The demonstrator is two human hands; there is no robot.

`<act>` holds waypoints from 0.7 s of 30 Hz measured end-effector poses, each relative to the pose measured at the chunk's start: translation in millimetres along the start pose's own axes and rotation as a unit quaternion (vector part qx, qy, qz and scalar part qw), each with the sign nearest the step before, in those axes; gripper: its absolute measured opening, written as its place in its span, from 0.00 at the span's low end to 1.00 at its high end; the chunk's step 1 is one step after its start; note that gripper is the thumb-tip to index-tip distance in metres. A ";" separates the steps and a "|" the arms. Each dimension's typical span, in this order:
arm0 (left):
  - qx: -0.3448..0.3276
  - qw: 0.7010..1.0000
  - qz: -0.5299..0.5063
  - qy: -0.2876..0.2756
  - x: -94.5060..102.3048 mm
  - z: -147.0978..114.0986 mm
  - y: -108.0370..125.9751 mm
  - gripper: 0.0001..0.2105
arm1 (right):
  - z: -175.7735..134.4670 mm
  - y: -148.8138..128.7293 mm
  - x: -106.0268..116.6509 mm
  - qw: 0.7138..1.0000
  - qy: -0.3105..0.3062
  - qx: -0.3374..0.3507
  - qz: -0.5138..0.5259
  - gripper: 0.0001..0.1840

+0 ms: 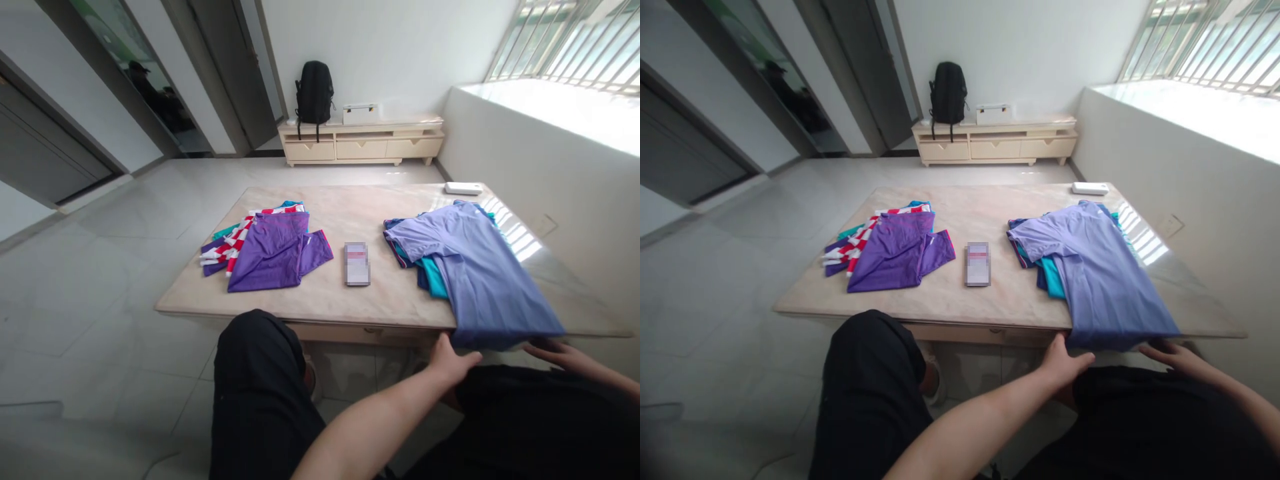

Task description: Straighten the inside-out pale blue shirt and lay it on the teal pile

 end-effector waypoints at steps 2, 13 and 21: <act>-0.010 0.999 -0.026 0.030 -4.3 1.9 0.4 0.43 | 2.3 40.3 -14.5 0.980 -0.074 -0.143 0.114 0.13; -0.057 0.993 -0.027 0.103 0.9 19.9 -9.5 0.23 | -16.4 100.2 -54.1 0.913 -0.009 -0.274 0.300 0.27; -0.001 0.992 -0.117 0.041 -20.8 24.8 -24.5 0.33 | -11.5 101.3 -30.6 0.923 0.015 -0.236 0.303 0.13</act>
Point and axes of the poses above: each hand's wrist, its own z-axis towards the middle knuckle, its own x-axis out of the back of the hand, y = z × x, the point moved 8 cm from there along z, towards the middle knuckle, and after that the axes turned 6 degrees about x, right-handed, at the moved point
